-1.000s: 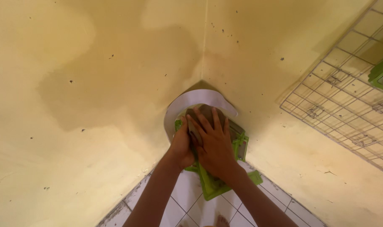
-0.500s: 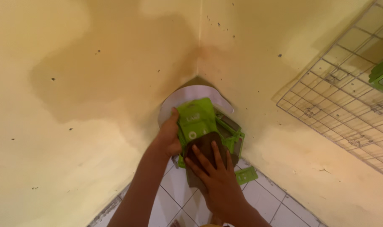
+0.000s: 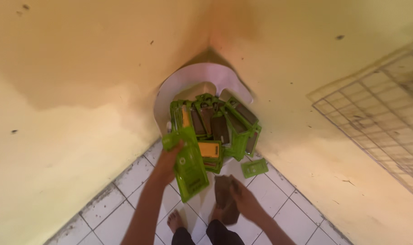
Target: The person repeatedly picks up packaged phone cases from a white plastic chair, wipes them with a dark cloth, and hangs them on a wall-mounted wire grid display. The person handles multiple cases one at a time, moving between the chair and the display rack.
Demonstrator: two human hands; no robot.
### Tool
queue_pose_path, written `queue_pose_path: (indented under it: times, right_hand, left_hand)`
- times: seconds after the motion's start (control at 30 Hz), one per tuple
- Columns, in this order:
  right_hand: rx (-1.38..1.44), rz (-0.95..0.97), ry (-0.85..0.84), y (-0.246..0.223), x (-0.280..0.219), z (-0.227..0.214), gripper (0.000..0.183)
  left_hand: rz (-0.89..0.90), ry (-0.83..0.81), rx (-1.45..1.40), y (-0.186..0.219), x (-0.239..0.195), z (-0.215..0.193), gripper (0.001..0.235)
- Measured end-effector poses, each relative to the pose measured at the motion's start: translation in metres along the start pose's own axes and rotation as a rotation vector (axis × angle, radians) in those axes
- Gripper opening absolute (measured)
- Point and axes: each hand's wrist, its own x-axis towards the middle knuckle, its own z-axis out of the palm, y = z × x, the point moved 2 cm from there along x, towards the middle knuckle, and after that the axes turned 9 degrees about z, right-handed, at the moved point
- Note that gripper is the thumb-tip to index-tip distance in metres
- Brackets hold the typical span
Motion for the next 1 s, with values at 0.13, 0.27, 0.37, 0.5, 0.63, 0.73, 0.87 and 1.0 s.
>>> queue_pose_path:
  times: [0.13,0.27,0.37,0.5,0.63,0.73,0.87,1.0]
  right_hand:
    - [-0.196,0.309,0.034,0.034,0.111,-0.005,0.060]
    - [-0.194,-0.069,0.216,0.037,0.208,0.018,0.064]
    - [-0.380,-0.266,0.312,0.042,0.271,0.043,0.070]
    - [-0.609,-0.137,-0.012,0.067,0.313,0.083,0.071]
    - [-0.359,-0.176,0.062,0.064,0.276,0.085,0.053]
    - [-0.176,-0.225,0.145,0.033,0.198,0.056,0.041]
    - [0.202,-0.004,-0.133,0.001,0.086,0.012,0.044]
    - [0.262,-0.094,0.098,-0.015,0.024,-0.053,0.053]
  left_hand:
    - [-0.154,0.149,-0.015,-0.080,0.024,-0.038,0.039]
    - [-0.271,0.199,-0.157,-0.128,0.038,-0.046,0.040]
    - [-0.282,0.229,-0.184,-0.137,0.042,-0.048,0.041]
    - [-0.275,0.241,-0.187,-0.142,0.044,-0.055,0.040]
    - [-0.256,0.268,-0.121,-0.148,0.042,-0.061,0.044]
    - [-0.189,0.226,0.083,-0.144,0.041,-0.039,0.048]
    - [-0.112,0.117,-0.080,-0.146,0.021,0.037,0.051]
    - [-0.079,-0.037,-0.139,-0.155,0.003,0.123,0.060]
